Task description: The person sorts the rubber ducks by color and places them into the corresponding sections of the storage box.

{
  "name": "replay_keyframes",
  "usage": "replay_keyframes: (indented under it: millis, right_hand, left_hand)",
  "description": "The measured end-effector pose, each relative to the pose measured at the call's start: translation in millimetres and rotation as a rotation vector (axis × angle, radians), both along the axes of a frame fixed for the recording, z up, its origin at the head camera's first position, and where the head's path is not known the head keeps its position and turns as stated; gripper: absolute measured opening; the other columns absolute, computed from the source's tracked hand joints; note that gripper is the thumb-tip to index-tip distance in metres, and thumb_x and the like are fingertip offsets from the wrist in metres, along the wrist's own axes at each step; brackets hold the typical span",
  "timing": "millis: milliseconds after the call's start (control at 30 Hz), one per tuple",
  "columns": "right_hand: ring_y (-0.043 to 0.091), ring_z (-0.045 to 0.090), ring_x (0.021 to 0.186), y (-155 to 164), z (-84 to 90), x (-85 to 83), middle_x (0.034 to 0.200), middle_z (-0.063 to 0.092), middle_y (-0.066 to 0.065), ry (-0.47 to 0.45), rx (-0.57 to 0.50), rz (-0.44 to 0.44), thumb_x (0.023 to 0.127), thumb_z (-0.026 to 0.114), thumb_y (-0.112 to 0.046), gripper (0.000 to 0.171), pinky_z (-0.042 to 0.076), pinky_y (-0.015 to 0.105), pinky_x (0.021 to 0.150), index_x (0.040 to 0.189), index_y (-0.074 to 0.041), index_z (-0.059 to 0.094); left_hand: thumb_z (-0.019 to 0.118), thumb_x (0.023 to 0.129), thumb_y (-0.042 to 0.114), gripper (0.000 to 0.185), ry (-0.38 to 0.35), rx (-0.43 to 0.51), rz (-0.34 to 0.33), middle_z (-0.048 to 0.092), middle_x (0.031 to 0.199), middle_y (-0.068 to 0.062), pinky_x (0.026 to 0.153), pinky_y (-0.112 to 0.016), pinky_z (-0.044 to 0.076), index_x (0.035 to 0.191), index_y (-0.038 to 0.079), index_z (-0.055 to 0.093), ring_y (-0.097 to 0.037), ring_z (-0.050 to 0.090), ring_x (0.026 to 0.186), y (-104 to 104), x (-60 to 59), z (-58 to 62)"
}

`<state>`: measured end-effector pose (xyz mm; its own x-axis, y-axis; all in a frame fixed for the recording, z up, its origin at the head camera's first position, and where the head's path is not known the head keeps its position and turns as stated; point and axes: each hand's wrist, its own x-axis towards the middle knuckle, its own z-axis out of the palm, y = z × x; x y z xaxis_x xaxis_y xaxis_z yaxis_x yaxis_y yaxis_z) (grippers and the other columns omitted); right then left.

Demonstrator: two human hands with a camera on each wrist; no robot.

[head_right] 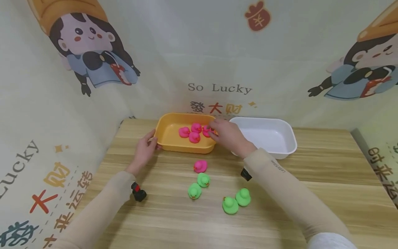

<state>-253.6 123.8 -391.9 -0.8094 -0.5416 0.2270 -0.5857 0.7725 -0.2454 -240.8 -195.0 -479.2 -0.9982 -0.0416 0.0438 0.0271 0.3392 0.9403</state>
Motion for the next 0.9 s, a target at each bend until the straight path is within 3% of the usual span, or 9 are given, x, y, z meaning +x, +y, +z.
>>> replay_keyframes:
  millis: [367,600,900]
  right_hand:
    - [0.018,0.06,0.089,4.3,-7.8,41.9,0.096,0.066,0.003,0.059,-0.024,0.13,0.087,0.067,-0.021,0.02,0.054,0.034,0.077,0.104,-0.011,0.067]
    - [0.017,0.061,0.091,-0.9,-24.5,60.0,0.098,0.066,0.0,0.066,0.02,0.189,0.086,0.068,-0.023,0.024,0.055,0.032,0.076,0.107,-0.011,0.066]
    - [0.016,0.057,0.091,-8.8,-40.4,70.1,0.1,0.064,0.002,0.023,-0.002,0.282,0.087,0.067,-0.023,0.027,0.052,0.031,0.079,0.11,-0.008,0.066]
  left_hand:
    - [0.042,0.1,0.013,0.049,-0.024,0.003,0.007,0.061,0.105,-0.025,0.077,-0.038,0.057,0.146,0.004,0.028,-0.033,0.064,0.084,0.3,0.8,8.5]
    - [0.041,0.1,0.012,0.048,-0.006,-0.007,0.007,0.046,0.136,-0.019,0.072,-0.031,0.057,0.145,0.002,0.029,-0.03,0.064,0.083,0.4,0.1,6.7]
    - [0.043,0.1,0.012,0.048,0.005,-0.009,0.008,0.047,0.136,-0.019,0.071,-0.03,0.057,0.145,0.002,0.03,-0.029,0.064,0.082,1.2,0.9,3.7]
